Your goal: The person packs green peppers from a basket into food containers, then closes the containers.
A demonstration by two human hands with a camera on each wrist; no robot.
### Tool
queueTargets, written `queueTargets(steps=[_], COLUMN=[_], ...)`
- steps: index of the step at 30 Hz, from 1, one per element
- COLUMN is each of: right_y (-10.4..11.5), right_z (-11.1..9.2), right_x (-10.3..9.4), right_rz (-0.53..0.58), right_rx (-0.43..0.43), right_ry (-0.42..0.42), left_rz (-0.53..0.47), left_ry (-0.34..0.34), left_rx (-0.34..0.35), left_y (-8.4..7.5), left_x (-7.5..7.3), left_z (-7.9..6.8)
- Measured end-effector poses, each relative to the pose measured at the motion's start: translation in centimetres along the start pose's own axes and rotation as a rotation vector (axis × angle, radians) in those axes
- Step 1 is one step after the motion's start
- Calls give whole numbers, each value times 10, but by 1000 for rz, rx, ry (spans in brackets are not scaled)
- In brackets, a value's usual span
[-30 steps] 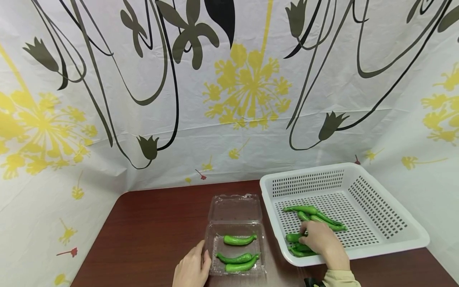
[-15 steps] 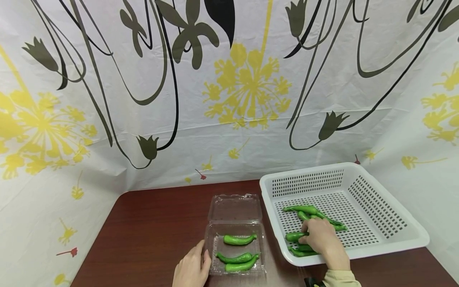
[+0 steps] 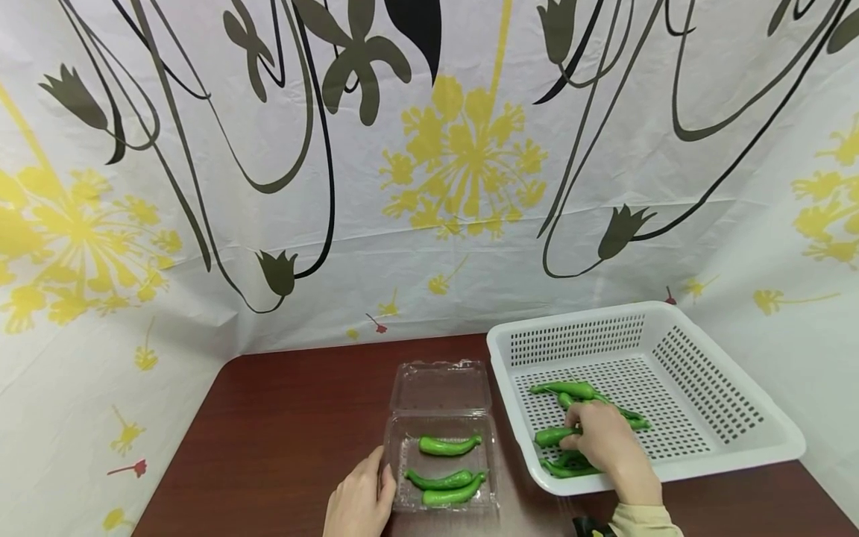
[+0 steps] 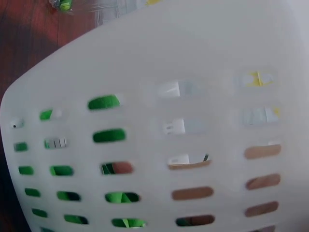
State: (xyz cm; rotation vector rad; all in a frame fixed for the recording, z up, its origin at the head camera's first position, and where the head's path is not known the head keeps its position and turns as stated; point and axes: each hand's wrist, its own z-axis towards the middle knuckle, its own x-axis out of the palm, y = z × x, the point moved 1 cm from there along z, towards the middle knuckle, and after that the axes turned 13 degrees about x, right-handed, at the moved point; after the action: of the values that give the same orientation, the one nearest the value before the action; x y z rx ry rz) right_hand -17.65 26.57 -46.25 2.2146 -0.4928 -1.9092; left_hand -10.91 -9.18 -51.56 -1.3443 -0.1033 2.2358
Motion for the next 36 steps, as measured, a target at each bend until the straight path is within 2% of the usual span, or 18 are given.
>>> queueTargets(steps=[7,13,23,36], right_y=[-1,-2,3,13], right_z=[-1,-2,-7,-14], right_x=[-6,-9,-11,-15], right_rz=[63,85,94,146], right_rx=[12,-10,-63,-87], right_ry=[64,49,-101,-232], left_rz=[7,0,9,23], left_ry=[-6,-14,-32,-57], left_rx=[4,9,21,33], left_y=[-1,-1,-1,-1], left_x=[-1,0,0,0], left_z=[0,0,-1,-2])
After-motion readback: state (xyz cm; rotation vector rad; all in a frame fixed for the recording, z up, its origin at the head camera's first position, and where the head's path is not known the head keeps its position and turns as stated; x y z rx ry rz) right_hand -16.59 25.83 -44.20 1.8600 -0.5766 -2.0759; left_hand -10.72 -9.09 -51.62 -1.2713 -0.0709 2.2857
